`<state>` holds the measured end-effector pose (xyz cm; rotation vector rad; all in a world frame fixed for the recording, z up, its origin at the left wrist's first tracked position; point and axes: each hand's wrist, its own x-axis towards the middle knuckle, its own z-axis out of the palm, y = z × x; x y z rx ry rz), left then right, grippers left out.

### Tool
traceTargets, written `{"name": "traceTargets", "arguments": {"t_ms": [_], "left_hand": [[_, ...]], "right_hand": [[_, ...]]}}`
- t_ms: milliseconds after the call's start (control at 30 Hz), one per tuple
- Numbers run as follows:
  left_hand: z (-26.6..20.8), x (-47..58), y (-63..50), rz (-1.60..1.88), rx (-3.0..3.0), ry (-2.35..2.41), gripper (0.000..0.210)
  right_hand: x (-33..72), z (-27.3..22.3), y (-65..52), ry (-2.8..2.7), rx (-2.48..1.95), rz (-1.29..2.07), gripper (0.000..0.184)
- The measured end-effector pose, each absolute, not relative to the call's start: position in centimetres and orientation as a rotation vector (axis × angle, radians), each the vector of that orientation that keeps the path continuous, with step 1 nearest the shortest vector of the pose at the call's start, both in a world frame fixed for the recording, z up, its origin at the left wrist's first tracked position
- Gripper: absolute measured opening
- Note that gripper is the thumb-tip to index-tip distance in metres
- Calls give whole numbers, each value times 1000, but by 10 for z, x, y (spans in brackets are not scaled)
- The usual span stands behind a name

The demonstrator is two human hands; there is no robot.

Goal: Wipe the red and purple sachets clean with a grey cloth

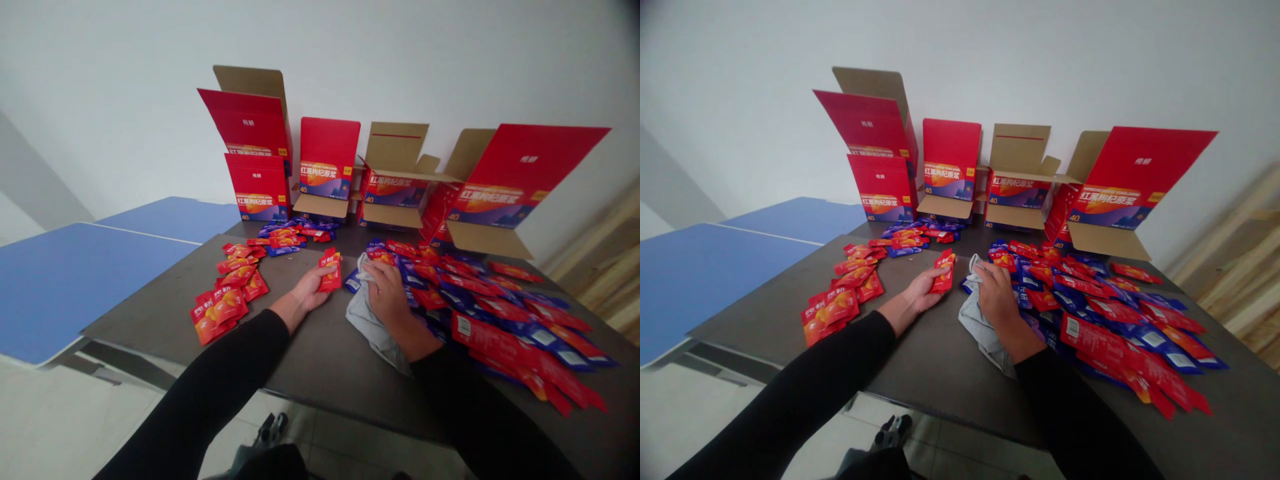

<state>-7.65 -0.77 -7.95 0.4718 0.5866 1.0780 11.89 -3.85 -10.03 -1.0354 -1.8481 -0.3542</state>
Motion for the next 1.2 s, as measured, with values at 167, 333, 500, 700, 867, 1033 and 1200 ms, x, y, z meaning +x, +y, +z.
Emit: {"name": "traceTargets", "arguments": {"t_ms": [167,333,500,700,867,1033,1200], "left_hand": [[-79,-77,-7,988,450,558,27],[-77,-76,-14,779,454,534,63],[-83,-75,-18,660,469,429,55],[-88,-77,-20,606,461,402,39],[-87,-79,-21,568,538,473,41],[-87,-79,-20,561,571,537,44],[-84,-78,-17,558,563,524,55]], "right_hand": [[110,-98,-50,-2076,-697,-326,38],[100,-100,-56,-2367,-441,-243,33],[103,-106,-49,-2377,-551,-200,33],[113,-107,-40,-2208,-841,-161,34],[116,-108,-35,-2089,-960,-175,40],[123,-109,-28,-1933,-1078,-248,38],[126,-106,-28,-1852,-1128,-302,37]]}}
